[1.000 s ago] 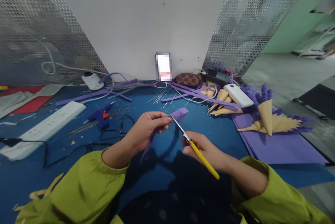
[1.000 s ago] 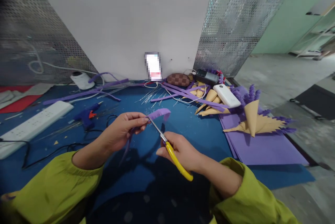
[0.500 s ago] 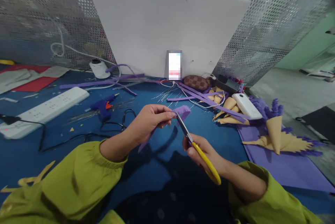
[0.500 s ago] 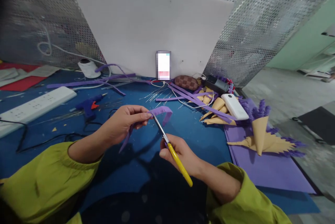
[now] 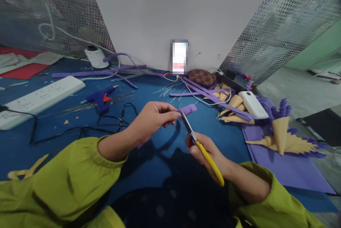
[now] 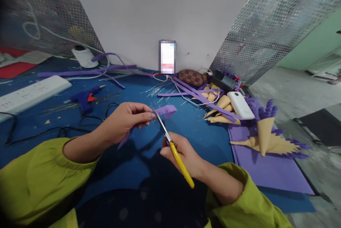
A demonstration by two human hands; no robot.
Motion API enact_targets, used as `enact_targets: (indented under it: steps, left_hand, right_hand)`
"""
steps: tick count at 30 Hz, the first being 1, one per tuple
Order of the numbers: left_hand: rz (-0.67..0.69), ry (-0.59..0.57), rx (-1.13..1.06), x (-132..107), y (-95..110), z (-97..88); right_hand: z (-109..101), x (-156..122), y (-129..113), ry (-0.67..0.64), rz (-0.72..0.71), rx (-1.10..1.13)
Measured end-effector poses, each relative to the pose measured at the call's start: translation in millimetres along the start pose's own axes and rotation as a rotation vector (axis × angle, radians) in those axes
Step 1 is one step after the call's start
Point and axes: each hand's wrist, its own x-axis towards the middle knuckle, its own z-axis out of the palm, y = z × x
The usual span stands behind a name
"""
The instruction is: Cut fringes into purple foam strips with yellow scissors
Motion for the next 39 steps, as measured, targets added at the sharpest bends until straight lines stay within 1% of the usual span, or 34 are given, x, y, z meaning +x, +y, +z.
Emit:
enact_targets:
  steps: [4,7,9,13,15,20,24,34,39]
  left_hand:
    - [0.008,0.002,0.016,-0.3,-1.3,-0.2]
    - [0.004,0.006,0.016,0.2,-1.8,-0.6]
    - [-0.011,0.006,0.0,1.1,-1.7,-1.0]
    - [-0.044,-0.014,-0.067,2.7,-1.2,-1.9]
    - [-0.049,-0.014,-0.076,2.6,-1.0,-1.5]
    - [-0.036,0.01,-0.016,1.0,-2.4,1.6]
    - [-0.034,-0.007,0.009,0.5,-4.6,2.7]
    - [-0.034,0.002,-0.001,0.3,-8.5,4.0]
    - [-0.081,-0.009,-0.058,2.8,-5.9,3.1]
  right_hand:
    - [0.0,-0.9,-0.6,-0.008,0.034,0.025]
    - [0.1,-2.1,-2.9,-0.016,0.091,0.08]
    - [0.0,-3.5,-4.2,-0.034,0.136,0.149]
    - [-1.3,-5.6,-5.6,-0.1,0.19,0.373]
    - [-1.9,-5.6,-6.3,-0.118,0.201,0.417]
    - [-1.7,-3.7,-8.5,-0.069,0.134,0.204]
    - [-1.0,-4.0,-7.2,-0.036,0.113,0.116]
    - [-0.2,-4.3,-3.9,-0.02,0.127,0.093]
    - [-2.0,-5.3,-4.6,-0.055,0.143,0.151]
